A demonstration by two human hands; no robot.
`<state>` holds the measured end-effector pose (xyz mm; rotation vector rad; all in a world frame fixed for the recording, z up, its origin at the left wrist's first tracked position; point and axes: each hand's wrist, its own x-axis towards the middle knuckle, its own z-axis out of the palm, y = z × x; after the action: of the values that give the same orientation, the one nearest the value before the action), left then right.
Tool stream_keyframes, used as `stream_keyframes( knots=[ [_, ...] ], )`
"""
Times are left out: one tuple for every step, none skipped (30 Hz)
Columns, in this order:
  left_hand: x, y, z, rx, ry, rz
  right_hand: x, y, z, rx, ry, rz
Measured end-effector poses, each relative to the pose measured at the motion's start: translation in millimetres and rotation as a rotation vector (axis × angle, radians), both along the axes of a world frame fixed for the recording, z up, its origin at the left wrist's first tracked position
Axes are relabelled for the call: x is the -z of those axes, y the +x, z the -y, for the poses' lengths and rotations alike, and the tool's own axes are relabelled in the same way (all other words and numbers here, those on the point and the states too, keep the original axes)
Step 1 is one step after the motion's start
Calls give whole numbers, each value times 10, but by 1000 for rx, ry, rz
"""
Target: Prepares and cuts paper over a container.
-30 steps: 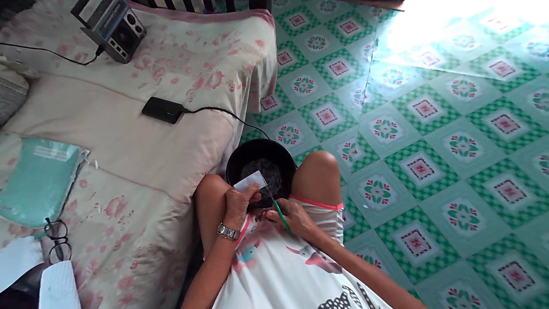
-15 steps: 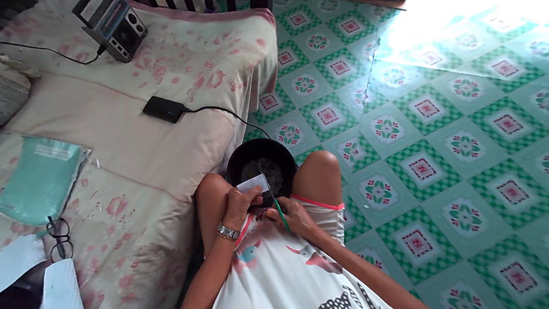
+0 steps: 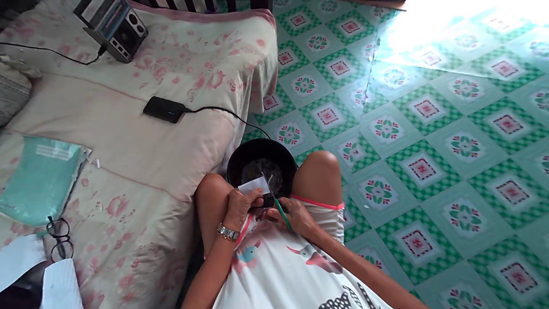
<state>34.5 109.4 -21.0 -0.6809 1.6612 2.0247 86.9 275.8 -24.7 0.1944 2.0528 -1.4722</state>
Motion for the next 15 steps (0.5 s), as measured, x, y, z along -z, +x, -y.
stream_keyframes(
  knots=[
    [7,-2,-1,-1,4,-4,0,3,-3,20,-21,1],
    [17,-5,-3,-7,8,-10,4,7,-6,43,-51,2],
    [25,-12,-6,-21,13,-16,16,12,-13,58,-84,2],
    [26,-25,-12,-40,15,-22,28,15,-25,51,-110,4],
    [21,-43,-23,-63,13,-24,33,17,-42,22,-122,12],
    [12,-63,-36,-84,10,-21,27,23,-59,-18,-120,26],
    [5,-82,-52,-107,7,-14,16,32,-72,-57,-109,40],
    [1,-99,-66,-123,1,-6,5,39,-81,-89,-93,53],
    [3,-113,-80,-136,-2,-3,5,43,-84,-111,-74,58],
    [6,-122,-90,-143,-7,-3,7,43,-84,-124,-57,57],
    [9,-124,-97,-144,-10,-5,4,42,-85,-130,-44,54],
    [15,-121,-98,-140,-9,-7,4,38,-84,-130,-34,52],
    [18,-115,-92,-134,-4,-8,7,27,-80,-130,-27,52],
    [20,-108,-84,-128,3,-9,6,12,-75,-131,-20,57],
    [18,-101,-77,-120,8,-10,6,0,-70,-132,-15,62]
  ],
)
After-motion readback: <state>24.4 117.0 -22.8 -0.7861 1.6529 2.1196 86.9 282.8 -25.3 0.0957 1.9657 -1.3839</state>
